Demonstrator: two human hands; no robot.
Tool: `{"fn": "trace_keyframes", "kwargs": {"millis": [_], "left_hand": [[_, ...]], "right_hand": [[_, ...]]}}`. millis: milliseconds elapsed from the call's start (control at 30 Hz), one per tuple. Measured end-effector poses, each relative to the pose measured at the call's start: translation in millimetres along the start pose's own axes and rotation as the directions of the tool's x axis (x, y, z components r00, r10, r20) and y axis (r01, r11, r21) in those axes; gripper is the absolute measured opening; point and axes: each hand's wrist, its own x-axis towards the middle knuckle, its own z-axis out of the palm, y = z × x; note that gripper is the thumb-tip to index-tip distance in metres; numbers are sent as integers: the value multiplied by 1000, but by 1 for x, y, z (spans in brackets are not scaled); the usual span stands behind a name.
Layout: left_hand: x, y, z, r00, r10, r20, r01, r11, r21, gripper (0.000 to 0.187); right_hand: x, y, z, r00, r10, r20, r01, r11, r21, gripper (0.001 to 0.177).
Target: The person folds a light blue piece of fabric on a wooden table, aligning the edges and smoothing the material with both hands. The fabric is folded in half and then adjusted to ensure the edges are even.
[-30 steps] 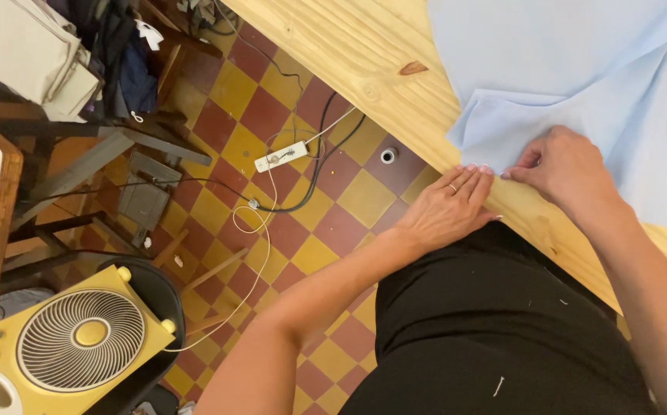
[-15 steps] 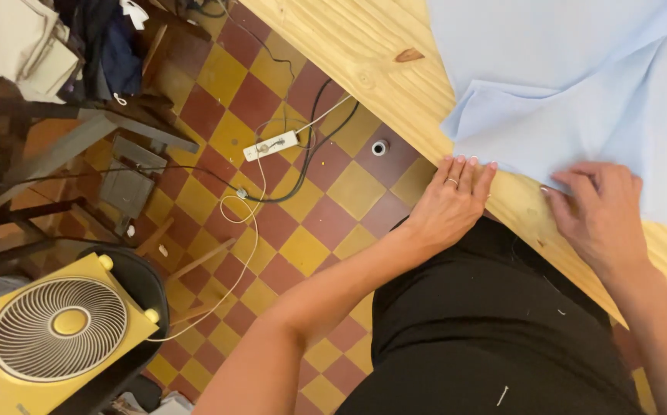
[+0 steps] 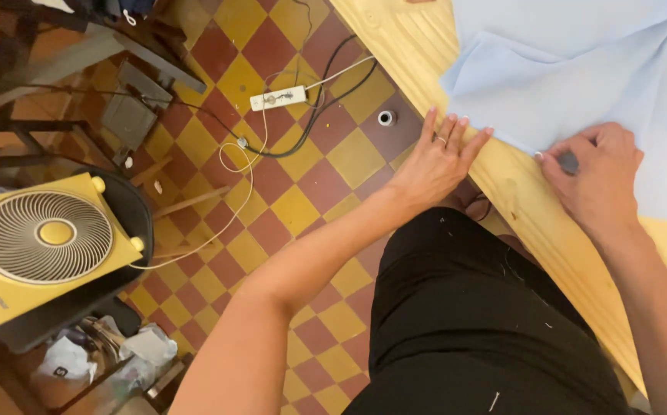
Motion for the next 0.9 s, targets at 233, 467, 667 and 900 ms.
{"fn": "trace_keyframes", "kwargs": {"millis": [233, 467, 667, 900], "left_hand": [[5, 12, -13, 995, 22, 98, -31, 995, 90, 62], [11, 21, -9, 997, 25, 76, -36, 988, 149, 62], [18, 21, -21, 976, 36, 215, -71, 984, 160, 67], [12, 7, -9, 993, 11, 114, -18, 998, 54, 57]], "right_hand": [[8, 3, -13, 997, 37, 74, -37, 999, -8, 13], [18, -17, -24, 967, 179, 180, -181, 983, -1, 17], [17, -7, -14, 972, 167, 164, -163, 986, -37, 20], [19, -5, -14, 960, 202, 196, -187, 978, -90, 21]]}}
